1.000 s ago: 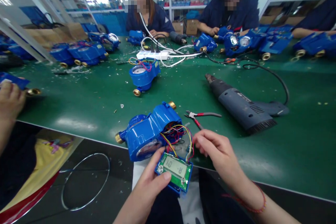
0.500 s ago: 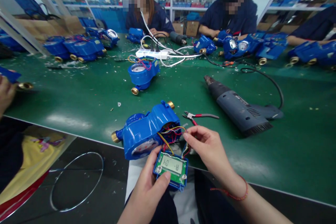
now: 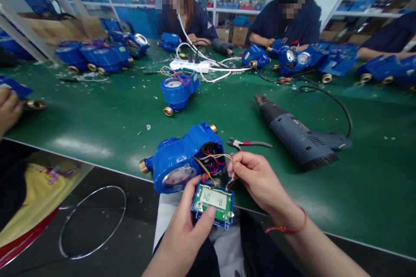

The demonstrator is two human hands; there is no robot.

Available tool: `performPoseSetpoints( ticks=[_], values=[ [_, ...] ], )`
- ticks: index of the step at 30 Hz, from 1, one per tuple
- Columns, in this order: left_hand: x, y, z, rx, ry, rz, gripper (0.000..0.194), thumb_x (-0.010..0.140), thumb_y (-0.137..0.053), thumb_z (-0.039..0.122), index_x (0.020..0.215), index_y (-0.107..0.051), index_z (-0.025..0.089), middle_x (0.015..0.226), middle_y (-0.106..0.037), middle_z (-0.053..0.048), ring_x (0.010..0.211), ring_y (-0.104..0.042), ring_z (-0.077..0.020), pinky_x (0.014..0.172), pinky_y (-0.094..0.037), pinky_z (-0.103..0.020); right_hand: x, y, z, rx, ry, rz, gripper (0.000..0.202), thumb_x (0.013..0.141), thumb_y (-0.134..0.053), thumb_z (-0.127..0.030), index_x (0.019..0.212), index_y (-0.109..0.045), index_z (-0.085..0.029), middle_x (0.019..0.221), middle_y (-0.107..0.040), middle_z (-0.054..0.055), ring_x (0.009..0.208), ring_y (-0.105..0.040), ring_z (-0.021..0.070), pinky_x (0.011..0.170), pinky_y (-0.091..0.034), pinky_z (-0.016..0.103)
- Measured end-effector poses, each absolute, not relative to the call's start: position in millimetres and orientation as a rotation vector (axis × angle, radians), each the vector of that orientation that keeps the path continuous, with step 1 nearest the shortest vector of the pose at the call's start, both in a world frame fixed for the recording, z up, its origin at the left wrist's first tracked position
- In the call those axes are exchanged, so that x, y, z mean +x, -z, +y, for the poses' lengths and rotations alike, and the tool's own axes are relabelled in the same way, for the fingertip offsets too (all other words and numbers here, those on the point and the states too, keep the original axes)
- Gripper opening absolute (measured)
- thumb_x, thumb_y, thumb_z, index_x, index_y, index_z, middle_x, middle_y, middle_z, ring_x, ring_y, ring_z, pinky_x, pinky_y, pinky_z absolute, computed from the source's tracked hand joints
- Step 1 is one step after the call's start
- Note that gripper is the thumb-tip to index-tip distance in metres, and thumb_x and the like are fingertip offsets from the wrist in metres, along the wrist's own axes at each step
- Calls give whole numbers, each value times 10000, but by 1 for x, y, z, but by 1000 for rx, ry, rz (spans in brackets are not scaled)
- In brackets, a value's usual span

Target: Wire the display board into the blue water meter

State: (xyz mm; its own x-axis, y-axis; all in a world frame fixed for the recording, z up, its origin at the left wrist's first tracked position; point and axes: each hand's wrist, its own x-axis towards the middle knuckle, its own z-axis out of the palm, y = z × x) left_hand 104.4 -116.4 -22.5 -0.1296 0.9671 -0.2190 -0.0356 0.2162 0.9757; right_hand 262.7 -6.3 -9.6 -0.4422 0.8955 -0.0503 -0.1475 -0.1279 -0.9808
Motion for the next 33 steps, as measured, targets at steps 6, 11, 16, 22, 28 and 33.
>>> performPoseSetpoints(
  ticks=[6, 11, 16, 22, 28, 33],
  values=[
    [106, 17, -109, 937, -1268, 1392, 485, 829, -692, 391, 1260, -569, 205, 1259, -683, -85, 1200, -585, -292, 999, -430, -337, 260, 15, -4, -924, -1655, -1263, 346, 741, -748, -500, 701, -656, -169, 618, -576, -10, 551, -443, 91, 557, -372, 235],
    [105, 15, -107, 875, -1290, 1398, 470, 792, -723, 368, 1203, -585, 187, 1165, -716, -90, 1127, -617, -289, 962, -445, -327, 266, 16, -4, -985, -1667, -1306, 297, 744, -765, -443, 774, -707, -153, 618, -596, -3, 555, -462, 93, 545, -365, 233],
    [94, 24, -113, 906, -1158, 1409, 542, 783, -733, 422, 1250, -568, 202, 1301, -661, -106, 1239, -565, -297, 1047, -410, -339, 269, 18, -8, -990, -1665, -1334, 382, 810, -688, -519, 726, -661, -148, 626, -595, 4, 566, -490, 95, 566, -394, 235],
    [94, 29, -118, 878, -1155, 1354, 530, 824, -702, 421, 1286, -558, 205, 1343, -638, -106, 1270, -549, -291, 1053, -415, -334, 272, 16, -11, -1027, -1639, -1403, 363, 717, -782, -482, 692, -623, -156, 623, -590, -8, 579, -509, 103, 584, -415, 239],
    [97, 30, -117, 895, -1154, 1376, 532, 818, -702, 432, 1280, -561, 210, 1272, -678, -95, 1206, -589, -295, 1010, -444, -335, 263, 19, -10, -987, -1688, -1366, 418, 720, -738, -565, 692, -619, -165, 646, -632, 18, 562, -545, 118, 578, -466, 262],
    [104, 27, -119, 777, -1228, 1385, 549, 785, -728, 454, 1252, -560, 219, 1228, -695, -81, 1162, -614, -283, 984, -458, -325, 279, 6, -16, -1078, -1434, -1520, 279, 804, -697, -439, 709, -686, -177, 666, -671, 32, 626, -595, 147, 628, -481, 278]
  ],
)
